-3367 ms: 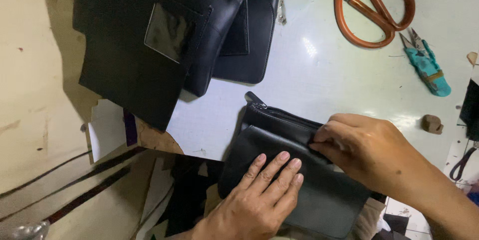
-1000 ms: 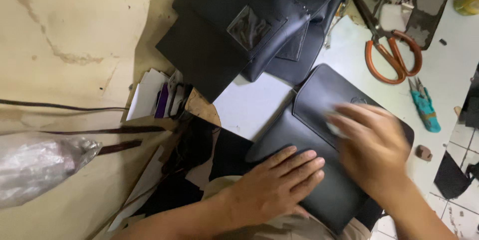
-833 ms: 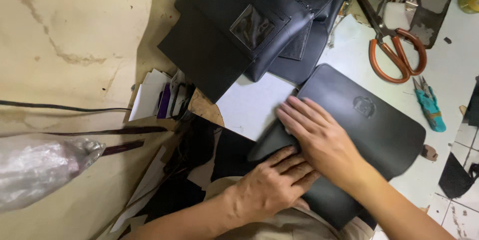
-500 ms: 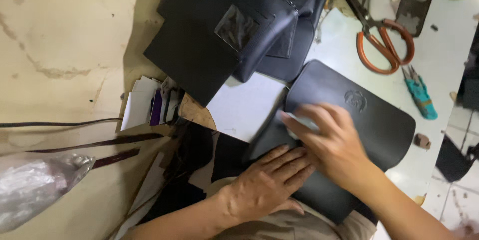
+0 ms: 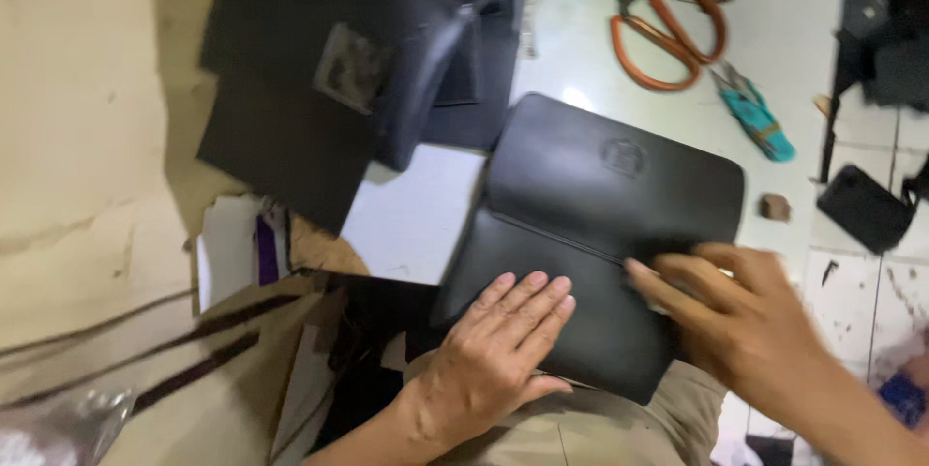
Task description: The person cleans a black leather bag using a white cloth, then uses a small tool to trim or adjust the hardware before applying a liquid from a bottle to the bag's surface.
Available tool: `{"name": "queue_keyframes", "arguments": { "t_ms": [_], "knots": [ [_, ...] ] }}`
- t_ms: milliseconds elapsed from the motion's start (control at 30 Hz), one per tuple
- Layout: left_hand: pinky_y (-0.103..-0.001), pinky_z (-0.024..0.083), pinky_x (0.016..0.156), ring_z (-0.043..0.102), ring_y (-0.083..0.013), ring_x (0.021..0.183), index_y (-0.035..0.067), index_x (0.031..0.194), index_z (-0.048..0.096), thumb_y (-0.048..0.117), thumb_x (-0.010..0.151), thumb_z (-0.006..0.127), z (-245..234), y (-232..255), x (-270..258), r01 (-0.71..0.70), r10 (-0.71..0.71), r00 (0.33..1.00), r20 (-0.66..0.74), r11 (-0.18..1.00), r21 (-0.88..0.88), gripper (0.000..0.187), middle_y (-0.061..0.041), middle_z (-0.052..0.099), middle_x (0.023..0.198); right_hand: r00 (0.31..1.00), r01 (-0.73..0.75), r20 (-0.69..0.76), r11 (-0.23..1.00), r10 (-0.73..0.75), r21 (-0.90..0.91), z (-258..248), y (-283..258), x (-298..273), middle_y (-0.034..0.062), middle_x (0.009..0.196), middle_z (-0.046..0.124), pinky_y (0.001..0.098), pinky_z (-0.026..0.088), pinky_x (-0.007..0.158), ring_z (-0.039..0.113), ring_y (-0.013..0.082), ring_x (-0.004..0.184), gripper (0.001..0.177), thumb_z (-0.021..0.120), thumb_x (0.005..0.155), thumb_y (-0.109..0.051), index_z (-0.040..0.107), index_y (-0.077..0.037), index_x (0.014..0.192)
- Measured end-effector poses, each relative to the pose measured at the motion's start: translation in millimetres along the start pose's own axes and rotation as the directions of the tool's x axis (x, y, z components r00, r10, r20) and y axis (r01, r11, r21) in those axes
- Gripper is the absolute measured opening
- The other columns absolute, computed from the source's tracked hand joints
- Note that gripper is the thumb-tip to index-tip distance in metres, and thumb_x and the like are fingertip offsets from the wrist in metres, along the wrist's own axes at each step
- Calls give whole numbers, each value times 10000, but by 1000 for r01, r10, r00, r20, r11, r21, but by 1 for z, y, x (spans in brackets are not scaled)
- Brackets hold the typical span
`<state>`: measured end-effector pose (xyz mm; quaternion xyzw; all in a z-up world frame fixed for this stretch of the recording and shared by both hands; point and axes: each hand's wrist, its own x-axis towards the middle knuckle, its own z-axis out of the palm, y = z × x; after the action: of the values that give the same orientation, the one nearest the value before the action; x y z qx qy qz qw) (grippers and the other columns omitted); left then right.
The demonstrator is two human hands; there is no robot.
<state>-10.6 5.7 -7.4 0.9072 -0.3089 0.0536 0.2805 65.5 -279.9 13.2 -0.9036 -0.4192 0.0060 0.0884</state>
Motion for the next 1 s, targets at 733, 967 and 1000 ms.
{"name": "queue_keyframes", "arguments": {
  "t_ms": [733, 967, 1000],
  "knots": [
    [-483, 381, 1188, 515, -348, 1415, 4, 1427, 561, 361, 838, 796, -11, -8, -15, -59, 19, 986, 165, 969, 239, 728, -177, 544, 1519, 976, -111, -169, 984, 134, 140, 18, 20, -71, 112, 1574, 502, 608, 282, 1284, 472, 351, 1485, 503, 494, 1006, -75, 472, -88, 1508],
    [-489, 311, 1255, 392, -381, 1504, -28, 1523, 406, 397, 491, 985, -23, -11, -25, 125, -187, 971, 151, 930, 347, 1258, -216, 399, 1613, 951, -71, -266, 946, 160, 317, 41, -46, 23, 167, 1569, 502, 630, 234, 1263, 425, 419, 1498, 459, 395, 1060, -22, 501, -94, 1500],
    [-492, 336, 1254, 408, -405, 1492, -62, 1514, 405, 163, 609, 712, -20, -11, -22, 143, -190, 976, 106, 926, 350, 982, -247, 404, 1599, 975, 176, -200, 871, -91, 459, 44, -69, 28, 242, 1525, 512, 625, 247, 1240, 452, 431, 1454, 433, 395, 1064, -97, 499, 2, 1473]
  ]
}}
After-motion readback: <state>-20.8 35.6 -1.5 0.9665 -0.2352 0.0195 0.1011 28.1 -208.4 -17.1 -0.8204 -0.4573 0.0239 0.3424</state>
